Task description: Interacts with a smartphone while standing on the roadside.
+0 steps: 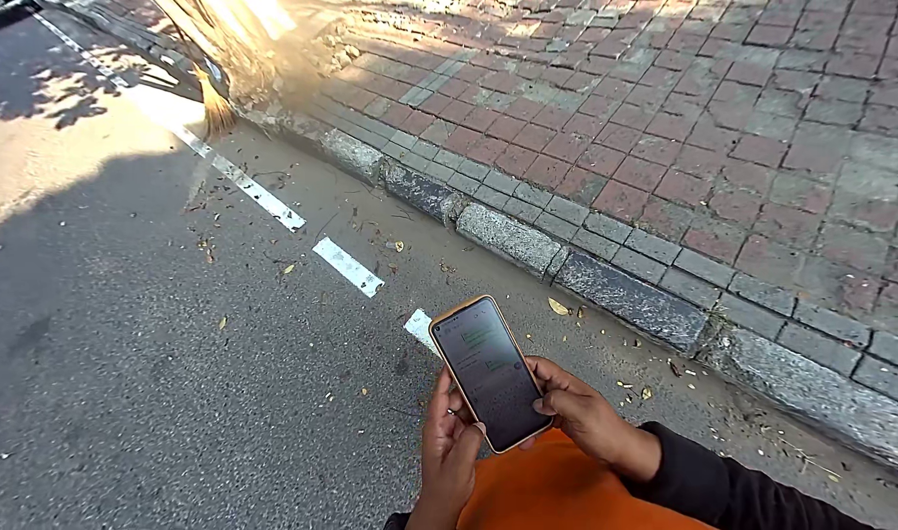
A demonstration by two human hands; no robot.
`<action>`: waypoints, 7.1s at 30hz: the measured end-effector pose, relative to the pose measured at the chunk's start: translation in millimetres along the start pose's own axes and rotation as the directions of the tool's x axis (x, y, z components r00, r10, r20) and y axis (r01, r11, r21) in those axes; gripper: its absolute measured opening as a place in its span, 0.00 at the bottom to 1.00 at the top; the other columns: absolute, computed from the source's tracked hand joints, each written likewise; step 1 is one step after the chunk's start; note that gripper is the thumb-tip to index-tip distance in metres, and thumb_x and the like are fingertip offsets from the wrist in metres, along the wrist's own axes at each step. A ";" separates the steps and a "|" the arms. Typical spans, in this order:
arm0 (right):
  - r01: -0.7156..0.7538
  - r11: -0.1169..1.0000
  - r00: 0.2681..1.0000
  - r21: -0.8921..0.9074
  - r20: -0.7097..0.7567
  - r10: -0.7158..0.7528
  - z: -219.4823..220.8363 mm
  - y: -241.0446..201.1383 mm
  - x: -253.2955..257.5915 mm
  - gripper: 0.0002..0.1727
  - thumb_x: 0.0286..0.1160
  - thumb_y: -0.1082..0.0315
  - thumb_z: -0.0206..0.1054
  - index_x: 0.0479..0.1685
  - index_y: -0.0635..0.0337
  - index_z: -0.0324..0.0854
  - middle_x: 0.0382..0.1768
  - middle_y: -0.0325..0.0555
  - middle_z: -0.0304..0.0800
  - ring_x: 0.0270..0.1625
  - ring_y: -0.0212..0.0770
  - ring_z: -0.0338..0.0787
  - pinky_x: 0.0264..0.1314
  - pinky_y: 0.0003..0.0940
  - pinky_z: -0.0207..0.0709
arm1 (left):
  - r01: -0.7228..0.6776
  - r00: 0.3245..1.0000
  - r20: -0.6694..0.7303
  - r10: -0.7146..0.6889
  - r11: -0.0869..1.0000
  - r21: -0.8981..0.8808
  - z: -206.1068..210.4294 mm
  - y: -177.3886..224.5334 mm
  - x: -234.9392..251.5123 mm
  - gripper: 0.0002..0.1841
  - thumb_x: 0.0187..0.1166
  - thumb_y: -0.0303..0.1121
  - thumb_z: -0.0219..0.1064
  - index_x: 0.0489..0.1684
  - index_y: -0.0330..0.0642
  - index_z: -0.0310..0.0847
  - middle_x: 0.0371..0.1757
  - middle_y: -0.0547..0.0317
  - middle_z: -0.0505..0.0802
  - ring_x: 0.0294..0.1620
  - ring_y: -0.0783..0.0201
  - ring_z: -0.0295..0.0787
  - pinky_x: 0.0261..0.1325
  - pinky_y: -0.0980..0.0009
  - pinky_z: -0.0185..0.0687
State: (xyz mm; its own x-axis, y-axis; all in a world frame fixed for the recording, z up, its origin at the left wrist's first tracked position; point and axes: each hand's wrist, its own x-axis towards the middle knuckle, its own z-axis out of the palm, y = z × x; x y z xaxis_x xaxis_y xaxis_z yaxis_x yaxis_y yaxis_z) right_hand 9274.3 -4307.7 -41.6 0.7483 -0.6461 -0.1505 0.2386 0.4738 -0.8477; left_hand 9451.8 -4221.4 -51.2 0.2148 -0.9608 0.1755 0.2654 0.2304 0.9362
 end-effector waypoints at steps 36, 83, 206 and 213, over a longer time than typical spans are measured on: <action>-0.050 0.980 0.997 -0.192 -0.062 0.038 11.1 -6.5 4.7 0.26 0.72 0.79 0.63 0.70 0.58 0.66 0.54 0.42 0.92 0.46 0.36 0.97 0.39 0.31 0.93 | -0.028 1.000 0.013 0.028 0.999 -0.028 -1.8 -1.4 -2.0 0.43 0.70 0.19 0.56 0.90 0.32 0.37 0.64 0.69 0.89 0.64 0.71 0.89 0.71 0.67 0.84; -0.029 0.983 0.993 -0.182 -0.121 0.007 30.7 4.0 2.0 0.22 0.72 0.76 0.64 0.65 0.57 0.68 0.50 0.41 0.92 0.40 0.35 0.96 0.33 0.29 0.91 | -0.029 0.998 0.059 0.029 1.000 -0.010 -13.0 7.9 -15.1 0.45 0.69 0.14 0.55 0.92 0.35 0.36 0.64 0.67 0.91 0.63 0.69 0.90 0.69 0.66 0.85; 0.060 0.998 0.992 0.004 -0.108 -0.059 30.1 17.5 1.0 0.45 0.85 0.27 0.38 0.76 0.60 0.69 0.60 0.49 0.93 0.52 0.44 0.97 0.45 0.39 0.94 | -0.207 0.973 0.048 0.226 0.762 0.613 -17.6 50.7 34.3 0.31 0.82 0.27 0.46 0.85 0.16 0.51 0.57 0.49 0.92 0.48 0.75 0.89 0.48 0.77 0.86; 0.067 0.998 0.993 -0.015 -0.098 -0.068 26.5 17.7 -0.2 0.45 0.84 0.25 0.41 0.75 0.58 0.71 0.60 0.46 0.93 0.54 0.43 0.96 0.46 0.38 0.94 | -0.181 0.972 0.000 0.236 0.748 0.638 -9.8 45.7 37.7 0.36 0.70 0.24 0.56 0.84 0.20 0.56 0.52 0.52 0.92 0.42 0.76 0.89 0.44 0.78 0.87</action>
State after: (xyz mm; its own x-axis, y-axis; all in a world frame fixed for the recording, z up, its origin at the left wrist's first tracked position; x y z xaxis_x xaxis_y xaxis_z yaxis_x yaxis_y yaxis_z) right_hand 9294.9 -4283.3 -43.1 0.6657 -0.7326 -0.1416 0.2787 0.4202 -0.8636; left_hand 9481.3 -4245.6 -4.9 0.2716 -0.8793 0.3913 -0.4401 0.2481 0.8630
